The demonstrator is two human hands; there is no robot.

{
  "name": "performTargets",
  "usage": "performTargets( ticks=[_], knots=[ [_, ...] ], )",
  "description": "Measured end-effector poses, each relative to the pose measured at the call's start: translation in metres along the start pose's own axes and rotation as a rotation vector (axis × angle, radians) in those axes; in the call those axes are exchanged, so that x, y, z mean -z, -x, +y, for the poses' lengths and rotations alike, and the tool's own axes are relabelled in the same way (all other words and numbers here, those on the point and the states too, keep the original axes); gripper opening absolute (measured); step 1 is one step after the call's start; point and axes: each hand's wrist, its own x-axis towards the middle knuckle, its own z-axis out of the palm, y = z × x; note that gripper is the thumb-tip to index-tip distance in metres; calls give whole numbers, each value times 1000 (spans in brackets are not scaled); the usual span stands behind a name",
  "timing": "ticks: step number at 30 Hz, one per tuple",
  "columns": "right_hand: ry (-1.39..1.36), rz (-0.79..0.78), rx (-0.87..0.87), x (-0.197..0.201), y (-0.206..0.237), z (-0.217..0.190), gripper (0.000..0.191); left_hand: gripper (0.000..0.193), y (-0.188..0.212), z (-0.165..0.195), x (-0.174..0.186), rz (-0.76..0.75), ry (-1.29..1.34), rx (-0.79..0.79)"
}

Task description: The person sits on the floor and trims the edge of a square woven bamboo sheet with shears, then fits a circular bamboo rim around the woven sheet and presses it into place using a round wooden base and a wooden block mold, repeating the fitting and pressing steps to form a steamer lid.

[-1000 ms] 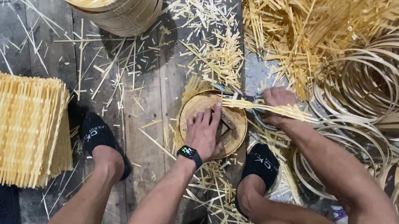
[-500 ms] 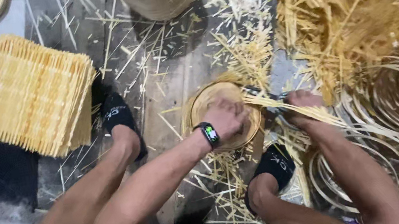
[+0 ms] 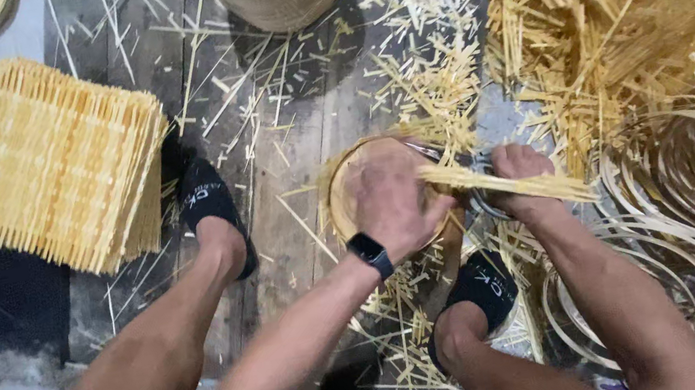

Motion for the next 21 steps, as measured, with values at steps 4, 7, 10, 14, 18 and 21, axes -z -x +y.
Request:
performTargets(
  ticks=[4,7,10,14,18,21],
  knots=[
    [7,-51,-14,-9,15,26,39,76,2,-18,-39,443,-66,28],
    [32,-28,-32,-18,14,23,44,58,0,-30,-63,364,-111,-16],
    [78,13,-61,-21,6,10,40,60,-3,-41,-72,282,-139,-122],
    [19,-134,-107,-11,7,14,49,59,-6,-52,-65,241,-104,-192],
    [53,-38,-19,2,15,18,53,56,-9,-53,-58,179,-93,-215],
    [244,-91,-35,2,13,11,88,58,-13,-53,-53,96,-198,-267]
  ],
)
